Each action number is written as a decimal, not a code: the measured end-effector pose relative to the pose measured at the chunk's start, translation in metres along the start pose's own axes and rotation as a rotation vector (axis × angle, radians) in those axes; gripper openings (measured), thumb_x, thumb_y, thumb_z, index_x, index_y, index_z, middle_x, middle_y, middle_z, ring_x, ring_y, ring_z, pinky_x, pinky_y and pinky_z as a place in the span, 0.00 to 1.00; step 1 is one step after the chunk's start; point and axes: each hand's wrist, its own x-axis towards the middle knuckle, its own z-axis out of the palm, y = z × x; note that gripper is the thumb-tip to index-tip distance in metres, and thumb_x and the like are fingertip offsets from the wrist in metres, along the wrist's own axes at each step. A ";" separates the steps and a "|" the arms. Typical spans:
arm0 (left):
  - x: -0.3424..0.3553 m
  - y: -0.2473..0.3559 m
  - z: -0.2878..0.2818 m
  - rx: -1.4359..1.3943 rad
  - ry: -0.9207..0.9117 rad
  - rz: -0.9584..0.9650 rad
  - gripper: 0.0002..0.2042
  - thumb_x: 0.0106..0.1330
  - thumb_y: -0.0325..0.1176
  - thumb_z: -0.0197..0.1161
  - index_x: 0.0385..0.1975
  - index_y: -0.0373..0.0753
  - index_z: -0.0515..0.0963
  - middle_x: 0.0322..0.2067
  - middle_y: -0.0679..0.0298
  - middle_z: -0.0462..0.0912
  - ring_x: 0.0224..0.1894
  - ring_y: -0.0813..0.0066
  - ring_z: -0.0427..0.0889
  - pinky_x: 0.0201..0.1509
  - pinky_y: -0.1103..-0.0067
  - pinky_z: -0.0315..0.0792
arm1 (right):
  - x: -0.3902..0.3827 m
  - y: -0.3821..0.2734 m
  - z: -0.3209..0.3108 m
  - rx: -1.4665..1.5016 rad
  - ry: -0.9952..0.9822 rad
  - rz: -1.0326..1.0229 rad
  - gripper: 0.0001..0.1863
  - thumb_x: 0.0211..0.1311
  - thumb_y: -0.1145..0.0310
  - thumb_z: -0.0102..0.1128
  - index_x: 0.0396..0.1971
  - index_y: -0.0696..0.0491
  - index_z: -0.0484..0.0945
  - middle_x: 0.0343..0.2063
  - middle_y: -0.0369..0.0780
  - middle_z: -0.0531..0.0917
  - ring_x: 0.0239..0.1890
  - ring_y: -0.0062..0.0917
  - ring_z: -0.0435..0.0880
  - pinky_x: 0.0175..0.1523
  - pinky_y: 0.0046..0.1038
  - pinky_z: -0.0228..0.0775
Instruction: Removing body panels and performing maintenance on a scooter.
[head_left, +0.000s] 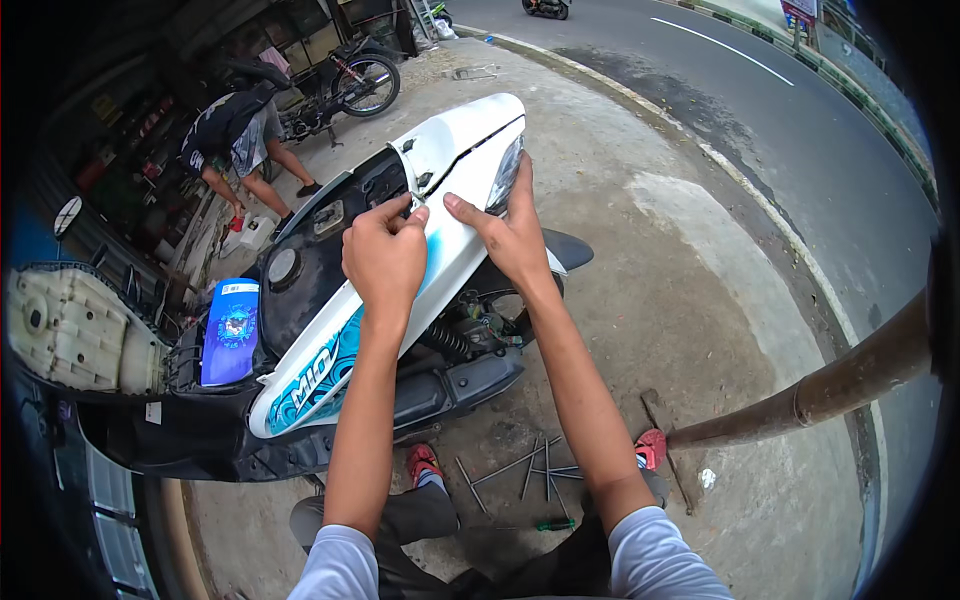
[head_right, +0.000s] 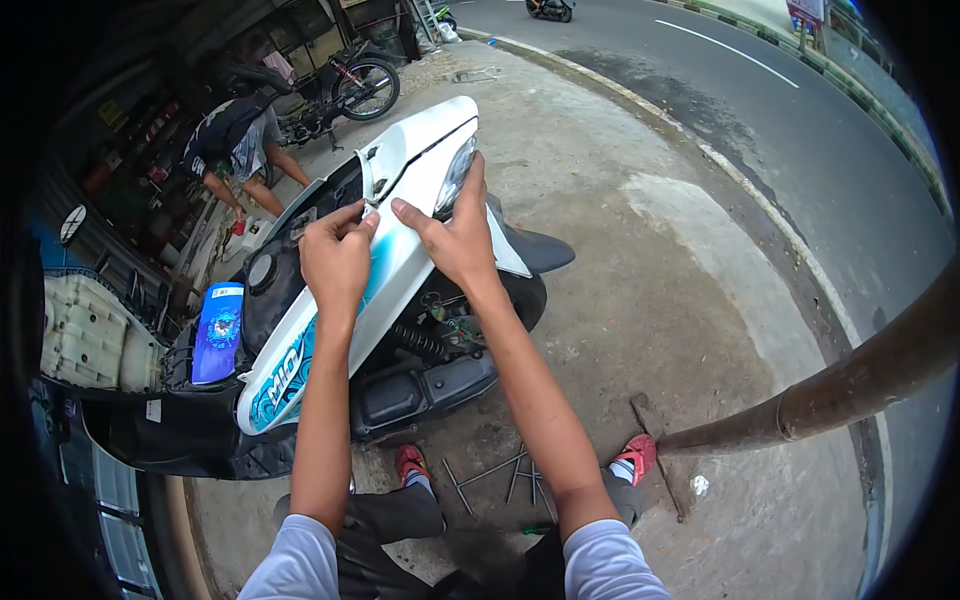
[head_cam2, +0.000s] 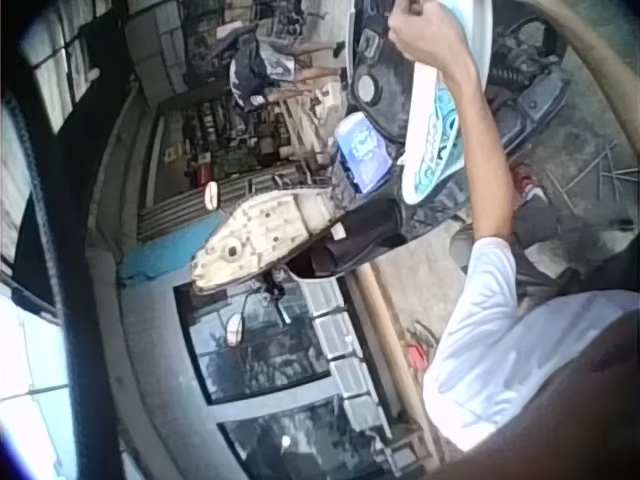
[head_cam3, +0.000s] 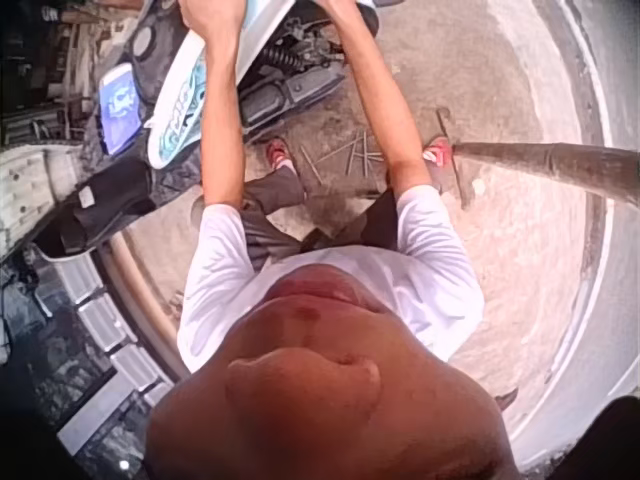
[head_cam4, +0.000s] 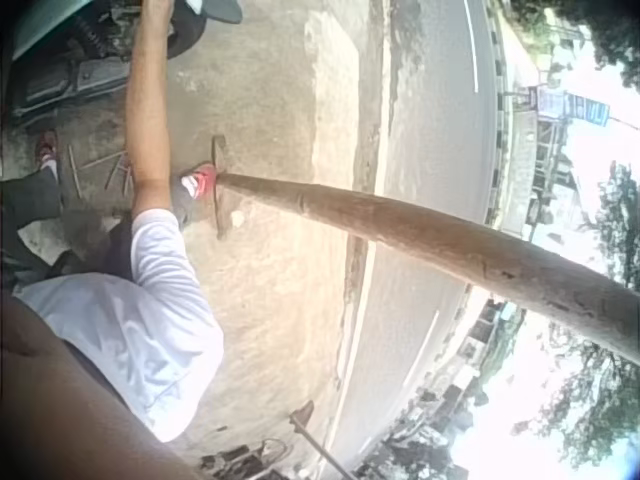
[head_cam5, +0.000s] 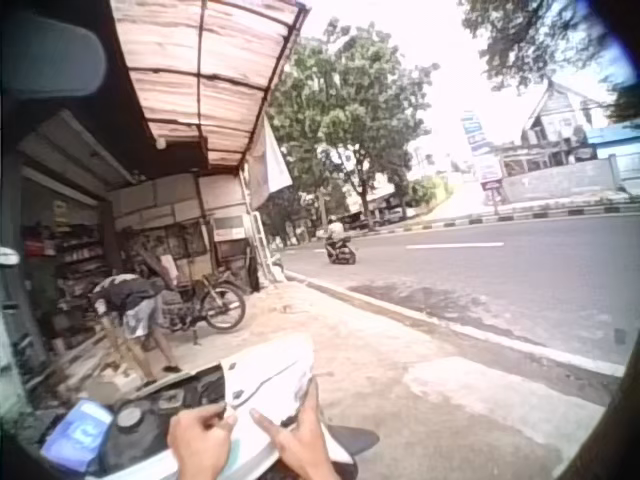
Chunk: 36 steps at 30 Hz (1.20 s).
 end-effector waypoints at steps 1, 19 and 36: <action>0.003 -0.003 0.000 -0.029 -0.046 0.029 0.17 0.55 0.36 0.65 0.44 0.39 0.81 0.19 0.57 0.81 0.25 0.67 0.81 0.37 0.75 0.72 | 0.002 0.003 0.000 -0.047 0.013 -0.030 0.56 0.48 0.60 0.72 0.65 0.68 0.39 0.54 0.55 0.68 0.52 0.35 0.73 0.57 0.29 0.65; -0.003 0.003 -0.008 0.104 -0.116 -0.060 0.16 0.56 0.41 0.62 0.44 0.44 0.82 0.34 0.55 0.85 0.40 0.58 0.83 0.48 0.71 0.71 | -0.001 -0.002 0.006 -0.092 -0.009 -0.096 0.50 0.49 0.68 0.71 0.59 0.69 0.40 0.45 0.53 0.74 0.43 0.31 0.78 0.46 0.28 0.73; -0.012 -0.003 0.002 -0.033 0.004 0.081 0.15 0.56 0.35 0.62 0.43 0.39 0.81 0.19 0.55 0.79 0.23 0.59 0.79 0.33 0.71 0.69 | -0.002 -0.013 -0.003 0.038 -0.022 -0.036 0.48 0.46 0.67 0.73 0.60 0.66 0.48 0.45 0.50 0.74 0.44 0.30 0.78 0.47 0.28 0.73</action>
